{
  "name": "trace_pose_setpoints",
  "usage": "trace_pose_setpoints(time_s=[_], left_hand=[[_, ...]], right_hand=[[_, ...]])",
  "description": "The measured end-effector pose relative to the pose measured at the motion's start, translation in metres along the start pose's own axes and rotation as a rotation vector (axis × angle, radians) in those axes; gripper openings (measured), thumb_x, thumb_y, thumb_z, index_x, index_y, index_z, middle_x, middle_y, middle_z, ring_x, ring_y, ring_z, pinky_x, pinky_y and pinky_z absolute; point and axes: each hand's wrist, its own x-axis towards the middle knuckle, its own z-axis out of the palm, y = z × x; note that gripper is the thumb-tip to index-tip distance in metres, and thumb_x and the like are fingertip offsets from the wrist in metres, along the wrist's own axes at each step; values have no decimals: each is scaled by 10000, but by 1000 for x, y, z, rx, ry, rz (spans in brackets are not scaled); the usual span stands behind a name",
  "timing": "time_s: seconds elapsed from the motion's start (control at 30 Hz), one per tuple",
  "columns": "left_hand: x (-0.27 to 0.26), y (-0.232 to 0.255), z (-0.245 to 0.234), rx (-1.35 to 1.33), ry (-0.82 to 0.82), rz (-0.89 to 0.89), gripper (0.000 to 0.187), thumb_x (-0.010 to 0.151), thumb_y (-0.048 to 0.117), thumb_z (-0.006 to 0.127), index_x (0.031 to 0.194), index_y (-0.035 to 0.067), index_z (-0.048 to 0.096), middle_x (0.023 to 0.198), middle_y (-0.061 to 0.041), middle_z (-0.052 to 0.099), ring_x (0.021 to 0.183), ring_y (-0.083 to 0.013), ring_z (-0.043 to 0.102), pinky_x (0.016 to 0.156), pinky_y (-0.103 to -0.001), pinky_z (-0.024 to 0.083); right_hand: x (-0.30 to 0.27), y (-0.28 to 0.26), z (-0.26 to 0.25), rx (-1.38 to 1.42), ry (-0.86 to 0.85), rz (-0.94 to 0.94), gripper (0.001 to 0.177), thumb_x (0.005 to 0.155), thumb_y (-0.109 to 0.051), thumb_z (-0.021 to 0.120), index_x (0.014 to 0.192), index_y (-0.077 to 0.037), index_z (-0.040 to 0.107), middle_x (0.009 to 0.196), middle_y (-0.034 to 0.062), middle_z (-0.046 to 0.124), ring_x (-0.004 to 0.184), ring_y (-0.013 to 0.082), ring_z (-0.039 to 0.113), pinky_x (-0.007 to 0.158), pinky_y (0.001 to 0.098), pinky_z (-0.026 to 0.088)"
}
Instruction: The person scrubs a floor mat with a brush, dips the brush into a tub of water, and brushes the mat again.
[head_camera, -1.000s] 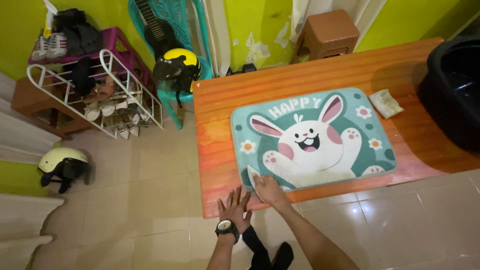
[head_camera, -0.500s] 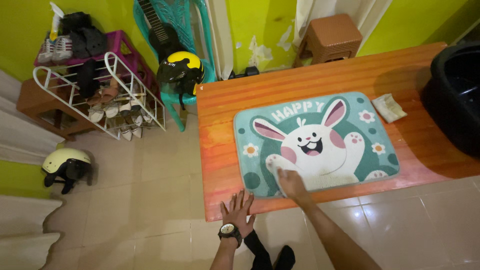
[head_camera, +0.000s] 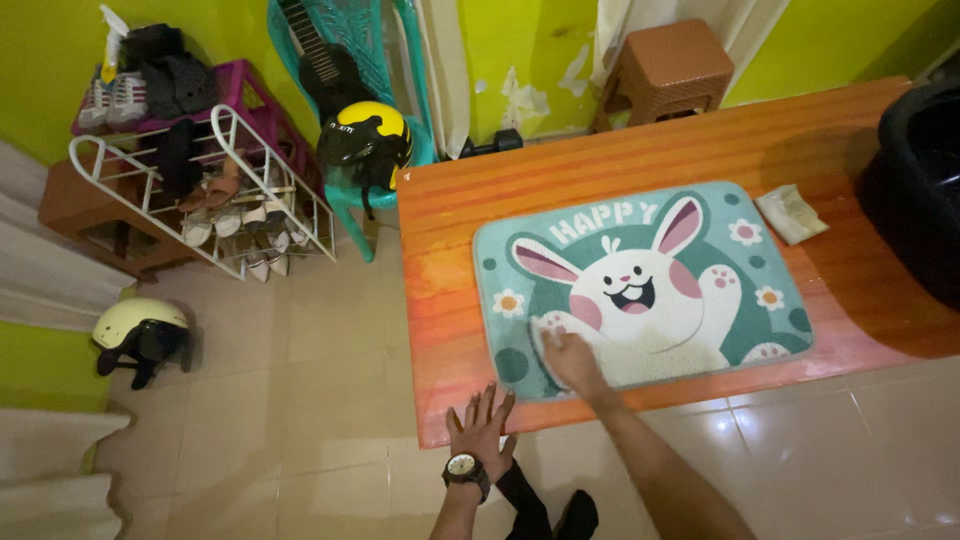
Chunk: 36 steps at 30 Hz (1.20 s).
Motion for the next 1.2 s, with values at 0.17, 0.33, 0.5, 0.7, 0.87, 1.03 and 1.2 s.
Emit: trace_pose_setpoints(time_s=[0.17,0.33,0.5,0.7,0.87,1.03,1.2], left_hand=[[0,-2,-7,-4,2,24,758,911,361,652,1575,316,290,1685,-63,158,1533,-320,191,1147,-719,106],[6,-6,-12,15,-66,42,702,947,371,603,1572,275,298,1677,-104,181,1511,-337,230,1122,-698,148],[14,-18,-13,39,62,194,625,928,368,610,1507,213,435,1556,-140,377,1369,-346,381,1123,-701,150],[19,-28,-8,36,135,268,576,899,327,624,1450,195,521,1502,-152,438,1299,-371,420,1095,-664,212],[19,-29,-7,-14,155,278,529,911,335,620,1414,190,543,1460,-155,458,1279,-383,428,1089,-645,234],[19,-28,-14,4,200,317,538,899,337,625,1407,177,550,1422,-168,474,1252,-397,433,1056,-647,246],[30,-29,-26,-83,102,253,491,930,355,620,1376,170,529,1365,-133,506,1258,-357,458,1082,-580,285]], right_hand=[[19,25,-62,-30,-81,87,609,995,-494,494,872,51,735,856,348,697,867,509,698,803,552,536],[6,-19,-45,-15,-180,87,625,993,-507,454,914,41,745,876,340,697,913,508,694,840,543,538],[-7,-56,5,-11,-239,-38,619,983,-510,493,938,59,733,916,344,678,935,509,675,874,535,517],[0,-77,-2,43,-309,39,627,970,-513,500,852,59,731,821,329,687,829,476,707,789,527,530],[24,-57,-42,94,-330,140,710,1011,-538,525,781,119,664,776,354,657,798,511,678,705,567,528],[55,-14,-63,123,-114,242,588,992,-472,521,974,84,711,775,296,697,729,402,755,724,512,584],[47,-27,-56,75,-189,122,602,1030,-448,447,960,68,750,784,269,725,699,450,675,686,559,555]])
